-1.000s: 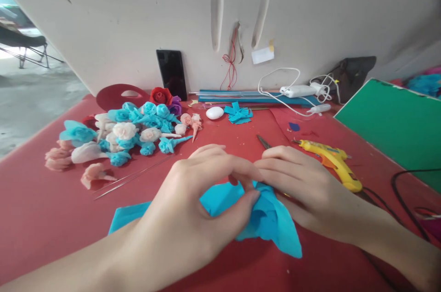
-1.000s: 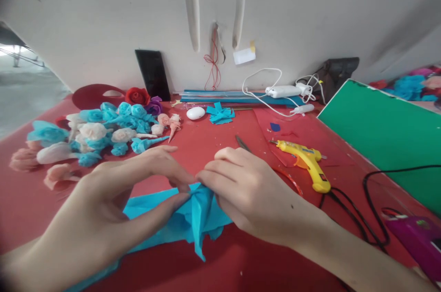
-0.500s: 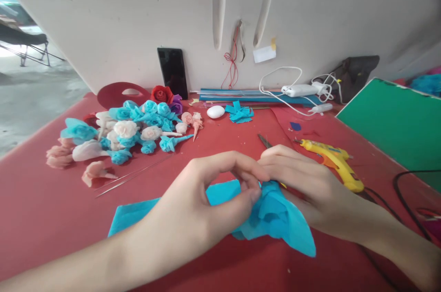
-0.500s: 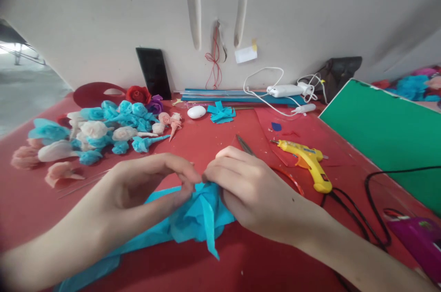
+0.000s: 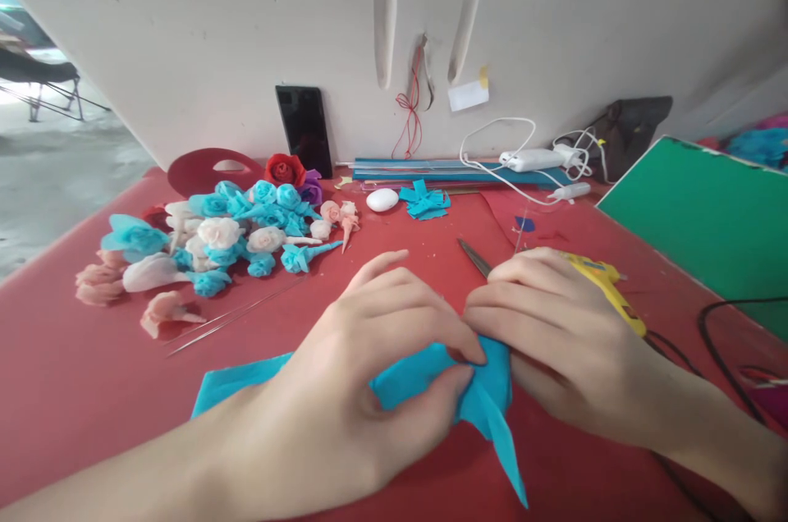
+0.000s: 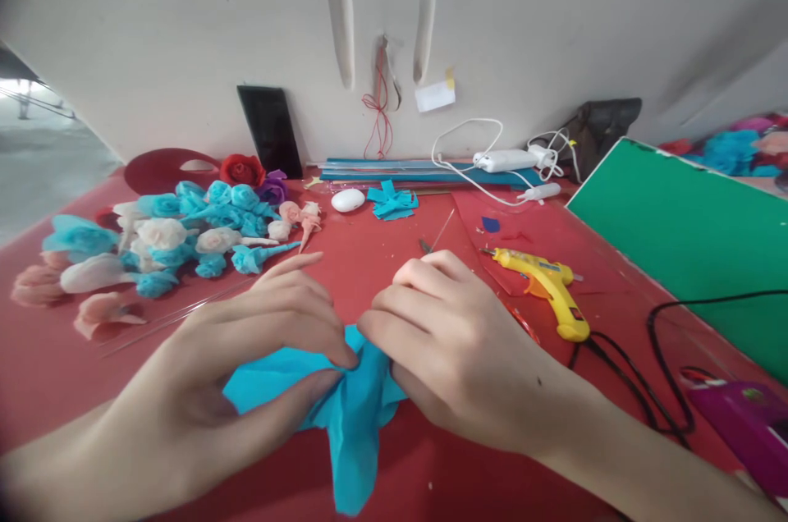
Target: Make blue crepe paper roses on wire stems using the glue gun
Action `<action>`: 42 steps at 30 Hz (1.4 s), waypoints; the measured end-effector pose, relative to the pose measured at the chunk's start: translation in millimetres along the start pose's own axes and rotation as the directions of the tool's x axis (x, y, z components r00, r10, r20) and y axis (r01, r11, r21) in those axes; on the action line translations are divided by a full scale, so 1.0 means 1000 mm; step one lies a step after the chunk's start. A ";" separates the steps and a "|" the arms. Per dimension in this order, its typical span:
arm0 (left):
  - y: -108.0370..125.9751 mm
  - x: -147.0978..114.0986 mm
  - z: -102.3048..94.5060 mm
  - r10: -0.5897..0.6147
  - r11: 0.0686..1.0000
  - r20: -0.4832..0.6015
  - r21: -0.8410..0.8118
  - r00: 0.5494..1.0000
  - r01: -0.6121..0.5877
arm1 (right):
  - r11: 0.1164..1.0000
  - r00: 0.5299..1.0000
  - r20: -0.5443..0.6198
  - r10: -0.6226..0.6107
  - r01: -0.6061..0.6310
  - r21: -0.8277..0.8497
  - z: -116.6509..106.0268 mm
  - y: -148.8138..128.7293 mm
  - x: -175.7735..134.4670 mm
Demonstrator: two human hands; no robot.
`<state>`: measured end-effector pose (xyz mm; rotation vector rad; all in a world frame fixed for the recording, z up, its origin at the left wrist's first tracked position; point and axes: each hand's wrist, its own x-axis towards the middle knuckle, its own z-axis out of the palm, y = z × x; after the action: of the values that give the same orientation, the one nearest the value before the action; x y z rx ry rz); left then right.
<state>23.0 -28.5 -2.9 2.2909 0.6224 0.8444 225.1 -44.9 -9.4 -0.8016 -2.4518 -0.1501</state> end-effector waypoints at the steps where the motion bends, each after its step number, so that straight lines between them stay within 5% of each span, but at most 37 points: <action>1: 0.000 0.000 0.000 0.011 1.000 -0.007 0.021 1.000 -0.011 | 1.000 1.000 0.003 -0.002 0.002 -0.004 0.000 0.000 0.000; 17: -0.001 0.001 0.001 0.002 0.988 0.085 0.154 0.996 -0.016 | 1.000 0.998 0.067 -0.005 0.005 0.001 0.002 -0.004 -0.001; 28: -0.004 0.004 -0.001 -0.114 0.992 0.156 -0.043 0.981 0.122 | 1.000 0.998 0.064 -0.008 0.006 0.029 0.000 -0.003 -0.002; 34: -0.003 0.003 -0.002 -0.195 0.958 0.095 -0.194 0.976 0.211 | 0.952 0.993 0.065 0.101 -0.115 0.282 0.001 0.001 -0.004; 37: -0.001 0.001 -0.005 -0.244 0.907 0.153 -0.314 0.958 0.281 | 0.894 0.983 0.059 0.176 -0.185 0.408 0.003 0.004 -0.003; 42: 0.001 0.002 -0.007 -0.171 0.902 0.173 -0.369 0.970 0.225 | 0.785 0.957 0.136 0.255 -0.287 0.550 0.009 0.003 -0.004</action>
<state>20.0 -25.7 2.9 1.8717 0.5599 0.6394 225.1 -42.2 -19.3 -0.8699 -2.2019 0.6899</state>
